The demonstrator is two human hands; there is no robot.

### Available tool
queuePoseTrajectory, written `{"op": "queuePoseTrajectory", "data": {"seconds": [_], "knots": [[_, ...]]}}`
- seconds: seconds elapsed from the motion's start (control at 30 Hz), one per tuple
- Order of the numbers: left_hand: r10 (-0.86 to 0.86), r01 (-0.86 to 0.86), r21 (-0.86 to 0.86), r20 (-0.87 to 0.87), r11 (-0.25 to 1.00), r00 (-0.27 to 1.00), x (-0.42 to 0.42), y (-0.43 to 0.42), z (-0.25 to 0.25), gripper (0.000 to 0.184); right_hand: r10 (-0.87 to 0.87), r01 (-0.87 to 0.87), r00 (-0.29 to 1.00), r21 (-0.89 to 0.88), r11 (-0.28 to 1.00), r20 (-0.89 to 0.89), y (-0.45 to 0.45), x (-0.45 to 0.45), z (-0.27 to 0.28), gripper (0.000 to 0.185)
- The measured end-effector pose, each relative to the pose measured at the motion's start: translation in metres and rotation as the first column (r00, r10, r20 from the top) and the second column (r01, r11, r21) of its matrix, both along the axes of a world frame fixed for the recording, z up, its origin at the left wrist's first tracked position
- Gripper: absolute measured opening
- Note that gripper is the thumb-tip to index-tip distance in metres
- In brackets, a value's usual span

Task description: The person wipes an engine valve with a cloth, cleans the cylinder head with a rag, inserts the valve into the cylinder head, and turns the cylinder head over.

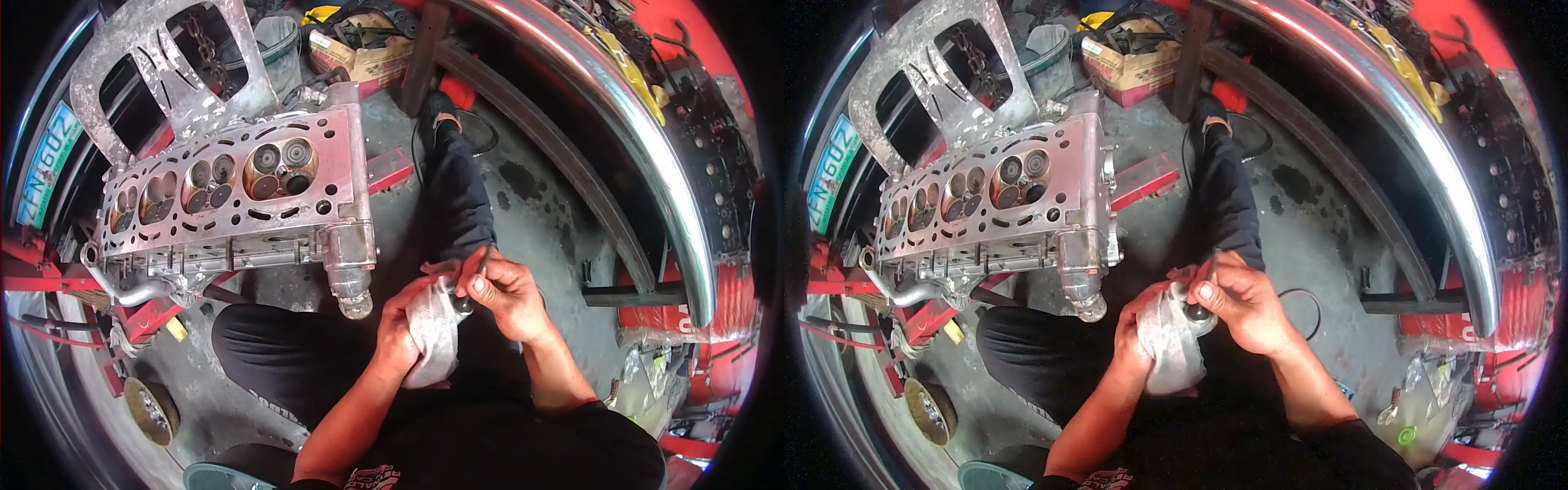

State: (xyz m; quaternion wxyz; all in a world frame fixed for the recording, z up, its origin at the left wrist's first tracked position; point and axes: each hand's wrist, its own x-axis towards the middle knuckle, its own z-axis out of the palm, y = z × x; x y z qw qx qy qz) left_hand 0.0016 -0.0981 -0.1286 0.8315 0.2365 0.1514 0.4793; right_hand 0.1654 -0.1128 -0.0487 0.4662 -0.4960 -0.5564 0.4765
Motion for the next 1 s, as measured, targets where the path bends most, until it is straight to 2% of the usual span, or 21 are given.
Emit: {"op": "queuePoseTrajectory", "data": {"seconds": [0.03,0.1,0.13,0.17,0.23,0.3,0.37,0.43,0.5,0.53,0.6,0.63,0.7,0.73,0.77,0.83,0.87,0.9,0.93,0.97,1.0], "knots": [[0.001,-0.001,-0.009,-0.004,1.000,1.000,0.002,0.003,0.000,0.033,0.001,-0.001,1.000,-0.009,1.000,-0.004,0.003,0.001,-0.002,0.020],[0.178,0.001,0.405,-0.404,0.914,0.897,0.009,0.011,0.003,0.040,-0.158,0.139,0.983,-0.184,0.973,-0.094,0.007,0.003,-0.004,0.022],[0.156,0.085,0.391,-0.545,0.916,0.824,0.009,0.014,0.006,0.047,-0.175,0.147,0.968,-0.164,0.976,-0.179,0.010,0.004,-0.007,0.023],[0.155,0.087,0.393,-0.543,0.915,0.825,0.012,0.016,0.003,0.047,-0.178,0.150,0.968,-0.161,0.975,-0.177,0.011,0.007,-0.010,0.023],[-0.011,0.018,0.017,-0.352,1.000,0.936,0.020,0.018,-0.004,0.047,-0.283,0.184,0.916,-0.328,0.927,-0.285,0.011,0.014,-0.014,0.024],[-0.029,0.017,-0.040,-0.335,0.999,0.942,0.026,0.017,-0.006,0.050,-0.337,0.212,0.895,-0.386,0.898,-0.292,0.009,0.012,-0.016,0.030],[0.212,0.018,0.370,-0.571,0.929,0.793,0.034,0.015,-0.011,0.054,-0.329,0.304,0.939,-0.213,0.929,-0.096,0.008,0.010,-0.030,0.042],[0.285,0.000,0.420,-0.615,0.908,0.735,0.047,0.008,0.000,0.054,-0.334,0.333,0.942,0.023,0.942,0.034,0.010,0.006,-0.044,0.061],[0.271,-0.036,0.362,-0.624,0.931,0.733,0.053,0.010,-0.003,0.044,-0.232,0.222,0.952,0.068,0.973,0.201,0.009,0.016,-0.038,0.076],[0.272,-0.036,0.361,-0.628,0.932,0.730,0.056,0.010,-0.003,0.044,-0.229,0.221,0.953,0.065,0.973,0.197,0.009,0.014,-0.039,0.076],[0.256,-0.102,0.274,-0.615,0.956,0.746,0.063,0.010,-0.001,0.034,-0.258,0.207,0.896,0.173,0.963,0.362,0.008,0.011,-0.040,0.081],[0.259,-0.106,0.275,-0.614,0.956,0.746,0.067,0.009,-0.002,0.034,-0.255,0.204,0.896,0.174,0.963,0.363,0.006,0.010,-0.041,0.081],[0.266,-0.165,0.219,-0.610,0.962,0.747,0.074,0.008,-0.003,0.026,-0.358,0.322,0.893,0.166,0.932,0.274,-0.001,0.008,-0.047,0.076],[0.219,-0.179,0.125,-0.562,0.976,0.797,0.075,0.009,-0.004,0.013,-0.398,0.367,0.882,0.161,0.916,0.252,-0.007,0.008,-0.051,0.069],[0.216,-0.178,0.122,-0.561,0.976,0.799,0.078,0.010,-0.004,0.013,-0.399,0.368,0.881,0.160,0.916,0.256,-0.009,0.007,-0.055,0.069],[0.030,-0.129,-0.235,-0.383,0.963,0.923,0.084,0.013,0.004,0.014,-0.554,0.532,0.795,0.158,0.832,0.247,-0.015,0.004,-0.062,0.062],[0.063,-0.173,-0.247,-0.399,0.954,0.915,0.090,0.014,0.001,0.015,-0.602,0.583,0.757,0.152,0.798,0.255,-0.020,0.005,-0.063,0.058],[0.055,-0.203,-0.250,-0.493,0.947,0.868,0.087,0.023,-0.006,0.015,-0.646,0.632,0.717,0.146,0.761,0.262,-0.024,0.005,-0.064,0.053],[0.050,-0.206,-0.354,-0.403,0.912,0.914,0.081,0.037,-0.019,0.014,-0.653,0.655,0.756,-0.040,0.755,0.045,-0.032,0.001,-0.053,0.050],[0.055,-0.198,-0.456,-0.307,0.868,0.950,0.074,0.052,-0.033,0.014,-0.661,0.626,0.730,-0.220,0.748,-0.172,-0.040,-0.002,-0.043,0.048],[0.102,-0.149,-0.370,-0.145,0.917,0.984,0.067,0.065,-0.045,0.014,-0.622,0.572,0.732,-0.246,0.783,-0.279,-0.050,0.001,-0.035,0.044]]}}
